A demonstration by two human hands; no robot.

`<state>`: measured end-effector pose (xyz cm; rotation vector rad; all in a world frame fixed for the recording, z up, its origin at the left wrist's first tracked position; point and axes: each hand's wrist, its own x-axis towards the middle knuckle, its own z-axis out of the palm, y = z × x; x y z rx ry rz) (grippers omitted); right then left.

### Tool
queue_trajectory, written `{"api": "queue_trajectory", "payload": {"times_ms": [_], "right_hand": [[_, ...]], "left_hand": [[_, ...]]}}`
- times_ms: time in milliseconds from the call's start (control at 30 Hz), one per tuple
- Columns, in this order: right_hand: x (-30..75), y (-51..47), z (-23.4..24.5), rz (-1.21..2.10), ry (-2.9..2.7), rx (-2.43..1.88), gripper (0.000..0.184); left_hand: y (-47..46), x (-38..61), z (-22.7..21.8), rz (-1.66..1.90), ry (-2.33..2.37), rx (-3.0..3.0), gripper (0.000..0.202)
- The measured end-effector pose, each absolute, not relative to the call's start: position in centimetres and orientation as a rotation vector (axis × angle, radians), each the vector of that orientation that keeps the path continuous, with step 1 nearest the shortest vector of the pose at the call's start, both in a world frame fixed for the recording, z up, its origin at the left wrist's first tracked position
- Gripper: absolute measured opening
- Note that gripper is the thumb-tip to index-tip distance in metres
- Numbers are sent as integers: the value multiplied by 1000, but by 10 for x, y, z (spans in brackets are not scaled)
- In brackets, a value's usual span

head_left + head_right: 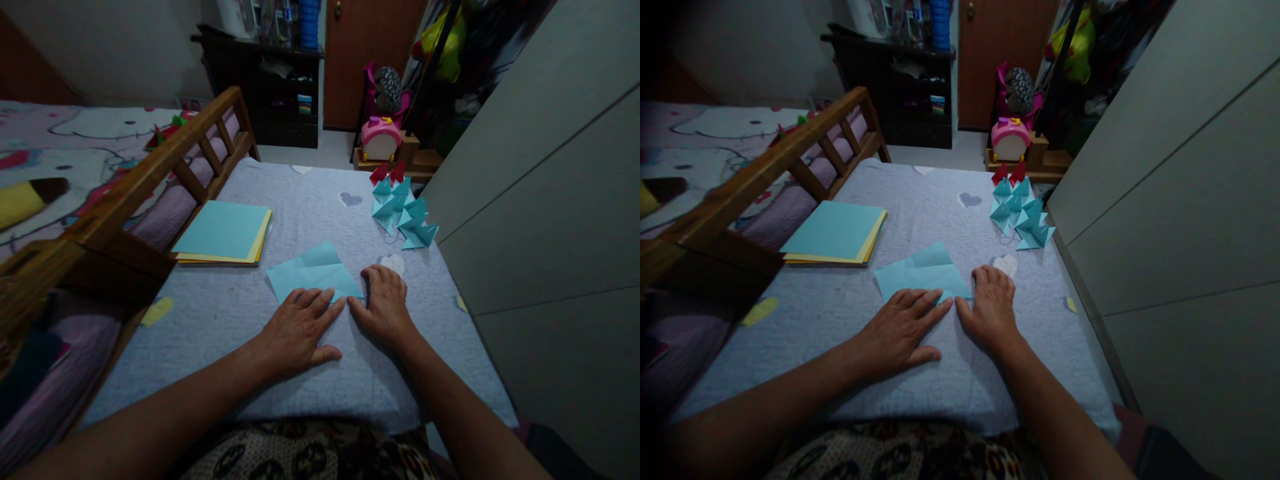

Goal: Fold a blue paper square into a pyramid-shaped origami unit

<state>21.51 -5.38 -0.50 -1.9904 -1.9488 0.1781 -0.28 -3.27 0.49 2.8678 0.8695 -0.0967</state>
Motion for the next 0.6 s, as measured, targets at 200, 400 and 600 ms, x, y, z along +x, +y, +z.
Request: {"api": "queue_trajectory", "payload": {"times_ms": [200, 400, 600], "right_hand": [[217, -53, -7, 186, -1949, -1969, 42], [218, -54, -6, 191, -1962, -1983, 40], [219, -54, -2, 231, -1966, -1995, 36]], "left_hand": [[-33, -3, 5, -67, 859, 2872, 82], [-33, -4, 2, -49, 866, 2874, 81], [-32, -4, 2, -41, 864, 2869, 80]]}}
